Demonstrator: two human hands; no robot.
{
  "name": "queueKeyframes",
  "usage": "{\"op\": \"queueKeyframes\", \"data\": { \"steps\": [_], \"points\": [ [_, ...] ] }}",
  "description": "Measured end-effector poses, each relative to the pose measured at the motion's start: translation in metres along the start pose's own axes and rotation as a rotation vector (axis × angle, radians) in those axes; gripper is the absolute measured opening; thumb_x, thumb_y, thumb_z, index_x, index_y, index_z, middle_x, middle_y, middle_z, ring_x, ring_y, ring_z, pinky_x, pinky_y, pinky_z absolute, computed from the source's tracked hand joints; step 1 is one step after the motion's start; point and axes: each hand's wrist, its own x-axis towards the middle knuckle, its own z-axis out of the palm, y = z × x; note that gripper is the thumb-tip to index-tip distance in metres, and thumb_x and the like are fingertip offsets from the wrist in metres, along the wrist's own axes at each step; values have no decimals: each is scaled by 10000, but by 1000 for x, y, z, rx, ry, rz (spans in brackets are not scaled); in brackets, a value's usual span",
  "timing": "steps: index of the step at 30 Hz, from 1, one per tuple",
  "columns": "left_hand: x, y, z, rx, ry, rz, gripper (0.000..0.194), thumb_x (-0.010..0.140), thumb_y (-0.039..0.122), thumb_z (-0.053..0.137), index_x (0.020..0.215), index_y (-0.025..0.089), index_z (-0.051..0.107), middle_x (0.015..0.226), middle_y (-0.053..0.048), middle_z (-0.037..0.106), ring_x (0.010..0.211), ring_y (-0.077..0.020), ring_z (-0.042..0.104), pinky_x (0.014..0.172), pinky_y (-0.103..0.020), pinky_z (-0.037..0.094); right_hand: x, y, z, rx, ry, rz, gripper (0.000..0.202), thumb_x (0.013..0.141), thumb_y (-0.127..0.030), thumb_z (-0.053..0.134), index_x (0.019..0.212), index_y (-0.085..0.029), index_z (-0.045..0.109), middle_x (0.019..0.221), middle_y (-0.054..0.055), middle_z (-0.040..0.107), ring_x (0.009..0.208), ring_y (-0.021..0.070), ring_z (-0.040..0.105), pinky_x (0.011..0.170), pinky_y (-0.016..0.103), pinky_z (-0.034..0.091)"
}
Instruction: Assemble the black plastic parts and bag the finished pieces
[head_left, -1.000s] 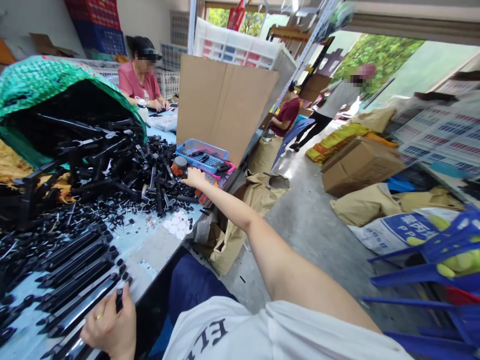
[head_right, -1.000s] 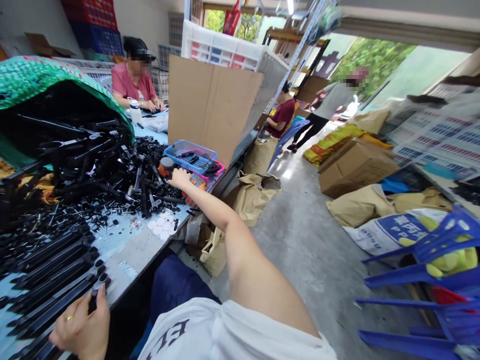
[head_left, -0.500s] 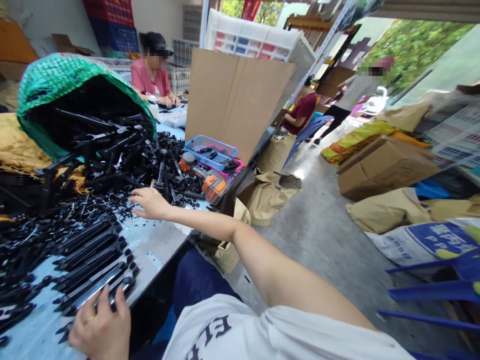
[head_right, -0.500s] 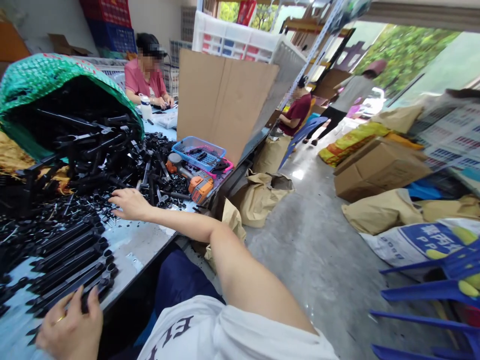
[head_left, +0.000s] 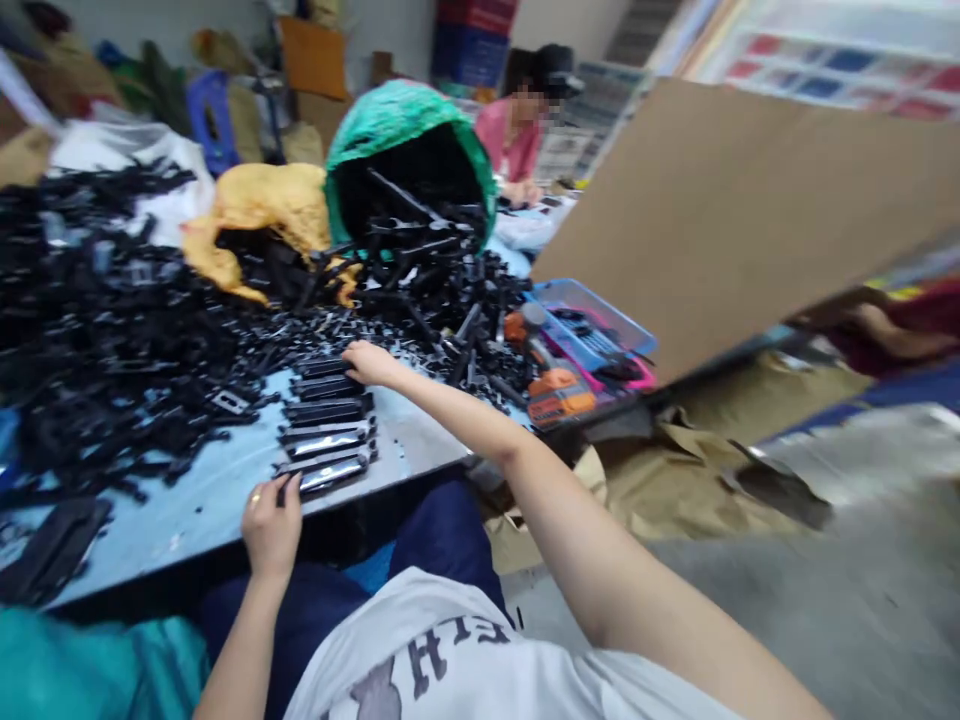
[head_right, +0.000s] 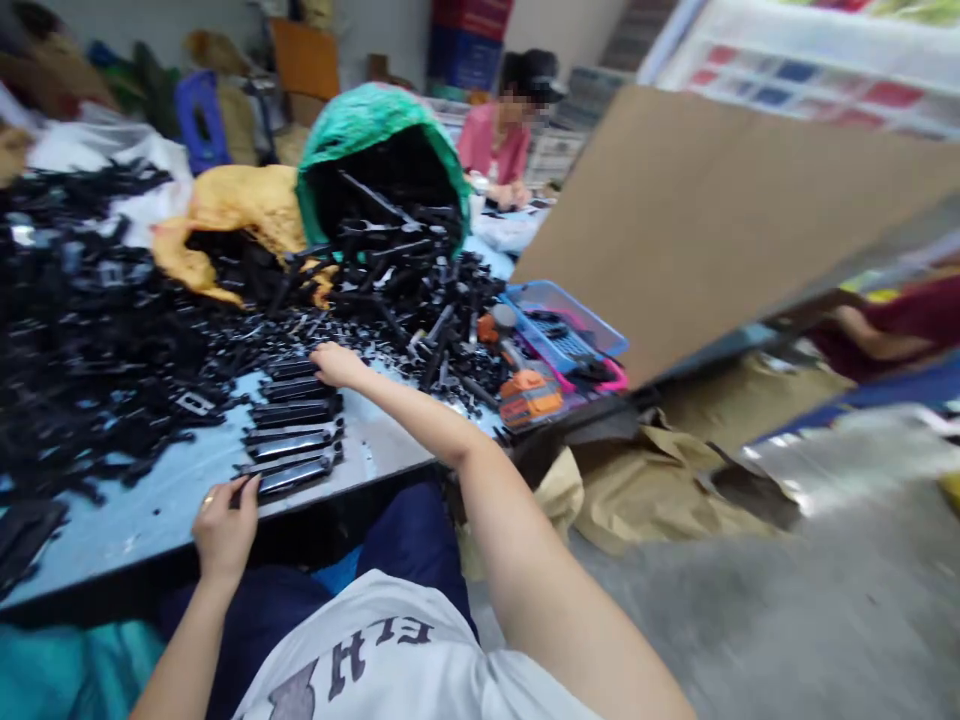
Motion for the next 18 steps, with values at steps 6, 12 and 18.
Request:
{"op": "queueKeyframes", "data": {
  "steps": [6, 12, 18],
  "points": [
    [-22, 29, -23, -255, 29, -332, 278, 800, 419, 549, 912, 179, 633, 983, -127, 640, 968, -254, 586, 922, -401, 422, 50, -4, 9, -167, -177, -248, 331, 756, -89, 588, 1086, -111, 591, 1130, 136, 606, 1040, 211, 555, 910, 307, 403],
    [-35, 63, -32, -1170, -286, -1166, 241, 755, 354, 664, 878, 164, 583, 837, -96, 660, 777, -204, 666, 744, -335, 526, 66, -10, -5, -125, -433, -292, 665, 569, -384, 791, 1167, -165, 598, 1091, 84, 646, 956, 223, 608, 843, 278, 455],
    [-10, 77, -8, -1269, 62, -1268, 216, 760, 340, 678, 830, 168, 569, 760, -44, 640, 827, -161, 658, 833, -300, 506, 36, -14, 21, 357, -608, 20, 810, 457, -559, 796, 1148, -181, 610, 1203, 105, 591, 1109, 290, 535, 951, 341, 420]
  ]
}}
